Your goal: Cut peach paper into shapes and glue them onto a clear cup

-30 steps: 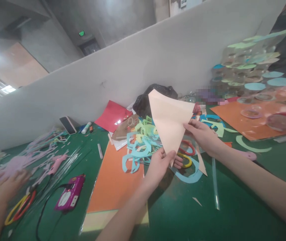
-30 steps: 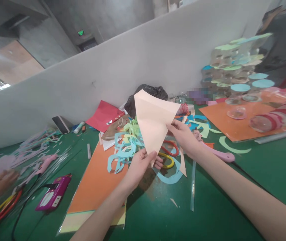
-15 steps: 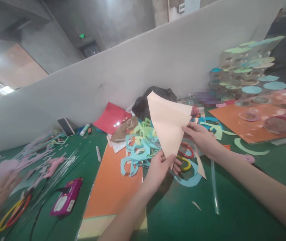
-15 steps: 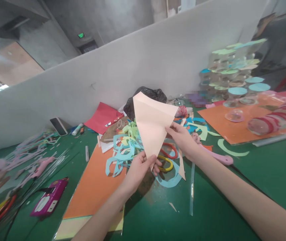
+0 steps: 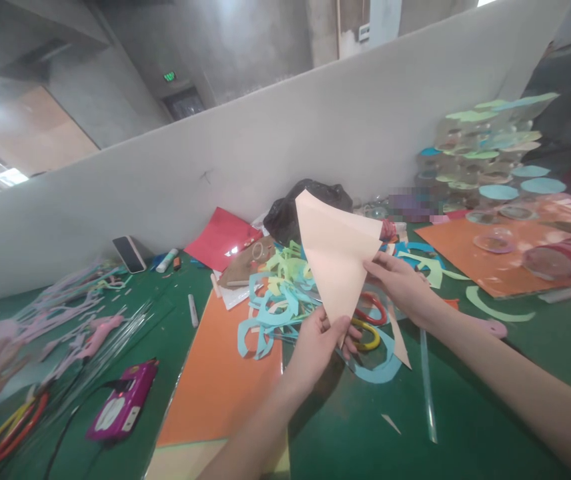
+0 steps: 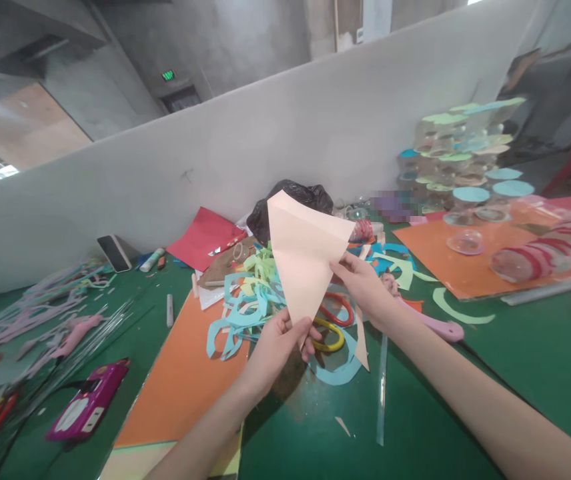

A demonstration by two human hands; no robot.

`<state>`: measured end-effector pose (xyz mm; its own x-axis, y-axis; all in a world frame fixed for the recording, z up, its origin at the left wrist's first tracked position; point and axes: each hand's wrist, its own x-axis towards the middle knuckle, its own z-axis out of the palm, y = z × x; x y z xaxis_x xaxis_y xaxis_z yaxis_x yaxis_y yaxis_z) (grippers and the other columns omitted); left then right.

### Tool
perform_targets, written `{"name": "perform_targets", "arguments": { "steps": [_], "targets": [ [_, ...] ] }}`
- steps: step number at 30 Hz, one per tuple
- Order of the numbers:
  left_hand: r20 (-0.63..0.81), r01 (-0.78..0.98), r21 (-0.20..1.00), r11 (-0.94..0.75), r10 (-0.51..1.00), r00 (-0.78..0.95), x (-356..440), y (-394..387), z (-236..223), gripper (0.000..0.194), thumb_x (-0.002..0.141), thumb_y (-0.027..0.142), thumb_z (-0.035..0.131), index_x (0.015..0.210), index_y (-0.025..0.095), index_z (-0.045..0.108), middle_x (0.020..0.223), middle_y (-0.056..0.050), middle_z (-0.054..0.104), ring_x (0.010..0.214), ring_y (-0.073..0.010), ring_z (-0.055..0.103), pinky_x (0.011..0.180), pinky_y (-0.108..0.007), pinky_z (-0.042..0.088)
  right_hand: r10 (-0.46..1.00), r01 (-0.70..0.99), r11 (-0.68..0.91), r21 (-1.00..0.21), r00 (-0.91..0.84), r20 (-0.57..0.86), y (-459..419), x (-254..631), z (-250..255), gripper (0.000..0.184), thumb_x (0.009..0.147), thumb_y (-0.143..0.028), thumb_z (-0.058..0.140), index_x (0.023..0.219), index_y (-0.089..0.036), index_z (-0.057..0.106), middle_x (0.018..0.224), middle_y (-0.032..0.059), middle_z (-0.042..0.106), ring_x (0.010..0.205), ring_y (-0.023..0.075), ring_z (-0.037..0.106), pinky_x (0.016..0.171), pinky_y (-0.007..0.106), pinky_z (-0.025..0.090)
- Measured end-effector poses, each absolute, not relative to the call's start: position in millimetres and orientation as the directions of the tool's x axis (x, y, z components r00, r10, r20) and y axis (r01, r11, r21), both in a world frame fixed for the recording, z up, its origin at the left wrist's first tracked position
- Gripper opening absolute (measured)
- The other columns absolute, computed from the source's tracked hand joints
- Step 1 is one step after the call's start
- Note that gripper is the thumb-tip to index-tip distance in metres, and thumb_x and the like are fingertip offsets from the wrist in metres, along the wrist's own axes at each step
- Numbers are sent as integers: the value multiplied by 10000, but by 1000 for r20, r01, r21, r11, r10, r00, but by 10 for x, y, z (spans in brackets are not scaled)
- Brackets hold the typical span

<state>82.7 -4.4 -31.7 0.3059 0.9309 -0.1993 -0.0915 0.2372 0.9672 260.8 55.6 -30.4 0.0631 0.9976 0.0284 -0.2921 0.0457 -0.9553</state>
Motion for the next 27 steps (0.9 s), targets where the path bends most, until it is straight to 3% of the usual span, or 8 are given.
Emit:
{"name": "perform_targets", "arguments": {
  "steps": [6,15,21,27],
  "targets": [
    [-196,-64,972,224,934,299,824,-40,-289,399,782,486,709,906,129,581,785,-76,735,515,-97,589,495,-223,471,995,-321,55,-946,95,25,584,2609,-295,460,603,-553,848,848,-206,673,969,34,727,915,226,673,942,402,534],
    [-295,-5,949,315,895,334,831,-30,-321,541,686,663,712,787,164,527,571,-33,659,417,-122,555,411,-235,425,996,-315,61,-947,85,36,548,2618,-204,510,625,-601,843,879,-193,674,995,57,720,936,229,666,935,375,518],
    [-246,-89,948,304,883,401,863,-60,-355,513,690,608,746,820,146,564,717,-56,697,515,-112,606,515,-248,500,995,-341,57,-938,101,24,600,2633,-258,535,600,-629,851,865,-203,664,937,45,709,879,215,659,838,336,542],
    [-269,-76,942,327,872,410,868,-55,-387,537,669,628,748,834,157,548,717,-41,696,464,-107,597,466,-239,483,994,-328,58,-943,102,26,626,2637,-269,512,599,-629,846,810,-202,657,852,31,691,783,190,645,748,302,543]
  ]
}}
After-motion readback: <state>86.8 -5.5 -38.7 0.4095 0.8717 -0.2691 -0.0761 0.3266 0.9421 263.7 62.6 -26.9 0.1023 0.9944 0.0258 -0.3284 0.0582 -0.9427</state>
